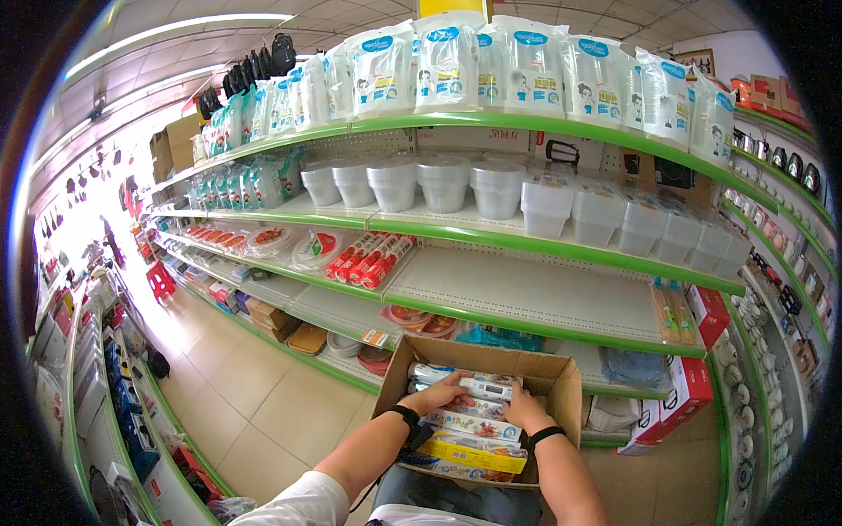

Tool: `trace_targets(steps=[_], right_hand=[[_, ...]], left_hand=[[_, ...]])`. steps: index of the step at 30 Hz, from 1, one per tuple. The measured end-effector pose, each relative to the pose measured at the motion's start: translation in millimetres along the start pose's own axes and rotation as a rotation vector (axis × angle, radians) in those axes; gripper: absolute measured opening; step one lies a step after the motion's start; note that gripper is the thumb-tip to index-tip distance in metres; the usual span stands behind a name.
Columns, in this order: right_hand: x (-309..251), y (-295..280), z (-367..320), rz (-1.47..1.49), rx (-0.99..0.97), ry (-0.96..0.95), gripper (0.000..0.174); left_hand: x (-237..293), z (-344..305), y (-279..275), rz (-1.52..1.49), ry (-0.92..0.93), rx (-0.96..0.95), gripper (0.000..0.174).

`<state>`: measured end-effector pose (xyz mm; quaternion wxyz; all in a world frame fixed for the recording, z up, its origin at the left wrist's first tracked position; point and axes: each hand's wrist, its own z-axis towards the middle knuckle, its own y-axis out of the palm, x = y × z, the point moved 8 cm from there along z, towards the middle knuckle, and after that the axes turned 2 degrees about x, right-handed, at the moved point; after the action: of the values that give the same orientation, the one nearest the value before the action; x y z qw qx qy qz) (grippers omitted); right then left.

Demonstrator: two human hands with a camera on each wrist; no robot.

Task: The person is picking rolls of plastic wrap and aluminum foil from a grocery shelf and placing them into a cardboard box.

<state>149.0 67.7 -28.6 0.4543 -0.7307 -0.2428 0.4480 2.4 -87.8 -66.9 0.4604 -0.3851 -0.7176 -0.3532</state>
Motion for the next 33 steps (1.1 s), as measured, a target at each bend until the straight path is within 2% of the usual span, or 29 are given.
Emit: trace_targets(steps=[33], right_hand=[[-0.5,-1.0,0.3,-0.022,-0.018,0.002,0.083]], left_hand=[[3.1,-3.8,0.7,0.009,-0.038,-0.009,0.049]])
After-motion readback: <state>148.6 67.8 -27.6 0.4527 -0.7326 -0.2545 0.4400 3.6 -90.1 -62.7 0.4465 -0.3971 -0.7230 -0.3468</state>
